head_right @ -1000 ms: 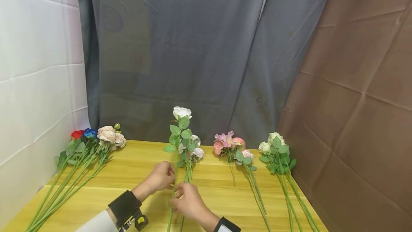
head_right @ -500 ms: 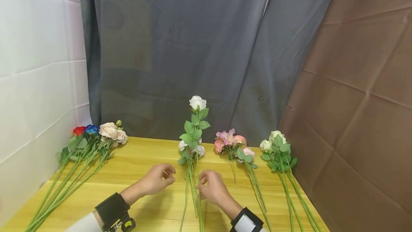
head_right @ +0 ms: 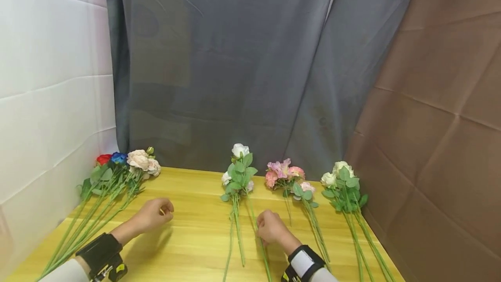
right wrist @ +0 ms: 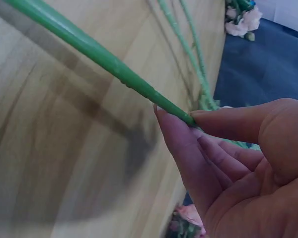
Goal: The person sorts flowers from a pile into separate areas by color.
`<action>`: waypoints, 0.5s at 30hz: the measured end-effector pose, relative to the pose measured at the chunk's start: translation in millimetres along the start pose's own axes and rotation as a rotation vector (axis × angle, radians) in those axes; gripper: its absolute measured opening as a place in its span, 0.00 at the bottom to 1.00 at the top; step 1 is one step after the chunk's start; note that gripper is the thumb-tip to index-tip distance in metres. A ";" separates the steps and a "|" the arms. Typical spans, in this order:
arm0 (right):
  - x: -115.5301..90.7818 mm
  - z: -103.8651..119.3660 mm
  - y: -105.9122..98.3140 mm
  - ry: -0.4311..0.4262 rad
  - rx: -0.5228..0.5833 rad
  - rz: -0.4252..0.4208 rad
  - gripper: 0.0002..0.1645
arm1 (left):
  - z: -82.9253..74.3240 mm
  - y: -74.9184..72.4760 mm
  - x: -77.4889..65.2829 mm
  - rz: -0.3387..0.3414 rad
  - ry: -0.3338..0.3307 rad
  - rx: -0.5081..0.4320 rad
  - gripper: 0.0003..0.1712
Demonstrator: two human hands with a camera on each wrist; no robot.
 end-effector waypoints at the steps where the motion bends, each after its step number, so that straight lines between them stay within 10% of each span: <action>1: 0.8 -3.0 2.2 0.004 -0.004 0.007 0.06 | 2.6 -1.5 -1.5 -0.002 -0.003 0.001 0.05; 8: 6.3 -12.1 12.5 -0.005 -0.069 0.030 0.08 | 26.3 -17.8 -9.7 -0.017 -0.059 0.072 0.05; 15: 7.8 -9.1 3.4 0.031 -0.182 -0.018 0.14 | 48.9 -65.9 -9.1 -0.027 -0.116 0.245 0.12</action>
Point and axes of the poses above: each hand's wrist, its own x-axis towards the middle knuckle, its own y-axis out of the palm, z = x × y, the point moved 6 cm from there along x, towards the middle knuckle, and after that the axes turned 9 degrees about -x, right-handed, at the moved point
